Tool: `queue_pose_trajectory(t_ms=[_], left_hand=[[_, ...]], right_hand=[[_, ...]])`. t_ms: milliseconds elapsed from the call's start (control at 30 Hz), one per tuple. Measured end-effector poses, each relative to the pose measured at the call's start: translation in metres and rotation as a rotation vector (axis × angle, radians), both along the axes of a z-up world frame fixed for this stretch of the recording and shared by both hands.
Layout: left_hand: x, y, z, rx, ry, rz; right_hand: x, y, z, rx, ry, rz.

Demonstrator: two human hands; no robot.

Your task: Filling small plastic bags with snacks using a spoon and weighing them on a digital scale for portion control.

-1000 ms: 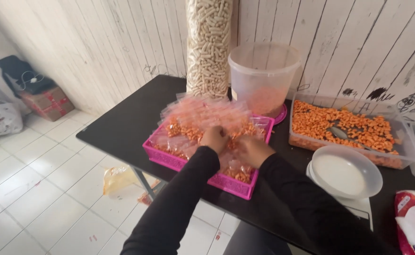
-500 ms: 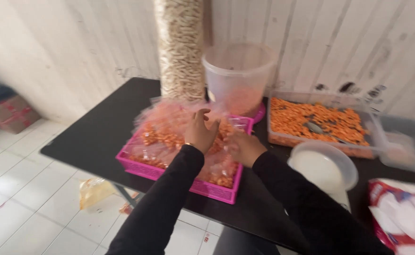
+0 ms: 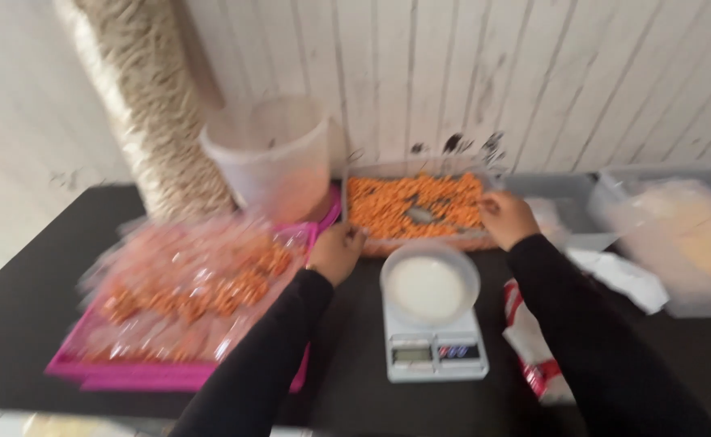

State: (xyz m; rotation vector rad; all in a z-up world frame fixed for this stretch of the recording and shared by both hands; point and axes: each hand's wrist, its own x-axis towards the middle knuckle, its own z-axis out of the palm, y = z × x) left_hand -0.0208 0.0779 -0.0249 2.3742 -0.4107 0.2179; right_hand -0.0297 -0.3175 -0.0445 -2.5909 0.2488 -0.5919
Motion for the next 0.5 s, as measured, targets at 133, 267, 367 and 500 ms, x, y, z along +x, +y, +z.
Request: queue_pose_trajectory(t_ms=[133, 267, 367, 500], left_hand=[[0.014, -0.039, 0.019, -0.029, 0.129, -0.087], [0.027, -0.072, 0.018, 0.02, 0.128, -0.122], [0.036, -0.089, 0.02, 0.072, 0.171, -0.137], [0.053, -0.097, 0.009, 0.155, 0.176, -0.168]], right_hand=[[0.012, -0.12, -0.027, 0.052, 0.08, -0.166], [0.023, -0.198, -0.061, -0.081, 0.289, -0.263], [0.032, -0.221, -0.084, -0.164, 0.458, -0.28], [0.014, -0.188, -0.058, -0.172, 0.625, -0.252]])
